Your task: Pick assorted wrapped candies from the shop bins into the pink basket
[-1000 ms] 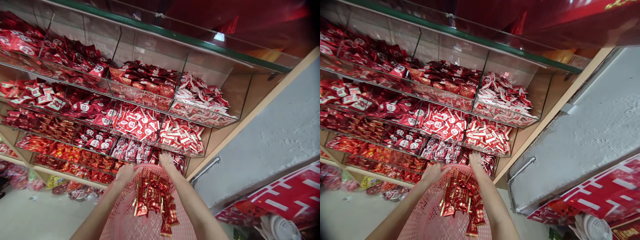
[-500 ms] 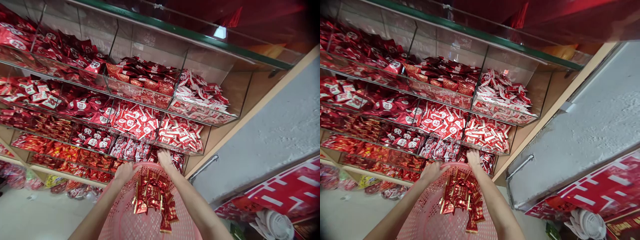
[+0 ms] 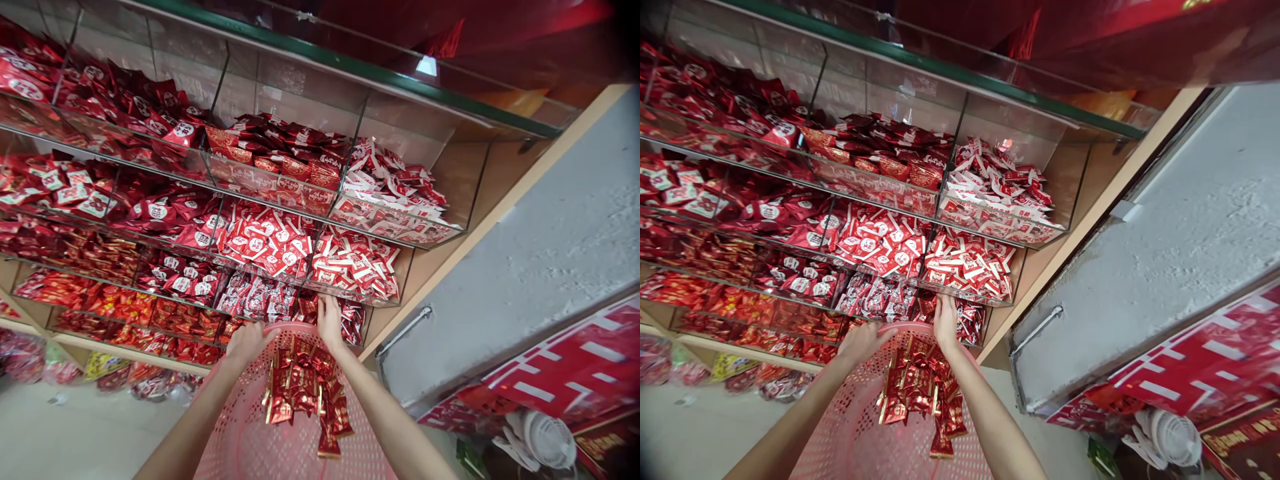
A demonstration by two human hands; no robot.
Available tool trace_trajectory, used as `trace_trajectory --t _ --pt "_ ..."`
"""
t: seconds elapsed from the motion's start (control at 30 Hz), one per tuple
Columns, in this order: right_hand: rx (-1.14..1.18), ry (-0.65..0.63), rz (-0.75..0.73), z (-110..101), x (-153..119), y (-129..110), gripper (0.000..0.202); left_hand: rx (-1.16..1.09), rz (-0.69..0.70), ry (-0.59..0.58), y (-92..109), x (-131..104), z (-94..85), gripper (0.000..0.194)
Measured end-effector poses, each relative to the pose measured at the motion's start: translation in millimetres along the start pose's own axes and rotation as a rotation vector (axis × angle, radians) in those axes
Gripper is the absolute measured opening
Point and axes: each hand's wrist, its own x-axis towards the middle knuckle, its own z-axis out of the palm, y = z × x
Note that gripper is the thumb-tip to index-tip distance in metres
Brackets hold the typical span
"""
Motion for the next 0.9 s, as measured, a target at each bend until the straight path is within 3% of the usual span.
trace_trajectory --t 0.13,0.2,0.33,0.47,0.6,0.77,0.9 --pt "0.443 0.179 0.253 -1 -7 4 0.026 -0.004 -0.045 -0.038 2 -1 -3.2 0.065" --pt "0.504 0.211 0.322 -4 -10 6 0.027 -0.006 -0.067 -0.061 4 -1 -5.4 0.064" --pt "0.805 0.185 0.572 -22 -30 6 0.029 -0.003 -0.073 -0.076 5 -2 -7.8 0.064" --pt "1.148 0.082 0.849 -46 -73 8 0.029 0.004 -0.077 -0.080 5 -1 -7.4 0.064" --pt "1.242 -0.022 1.015 -65 -128 12 0.033 0.007 -0.072 -0.087 5 -1 -6.6 0.065" --pt "1.241 -0.020 1.157 -70 -181 18 0.037 0.008 -0.058 -0.070 4 1 -4.6 0.067" --pt "1.192 0.074 1.219 -62 -204 22 0.039 0.021 -0.043 -0.058 3 1 -3.3 0.067"
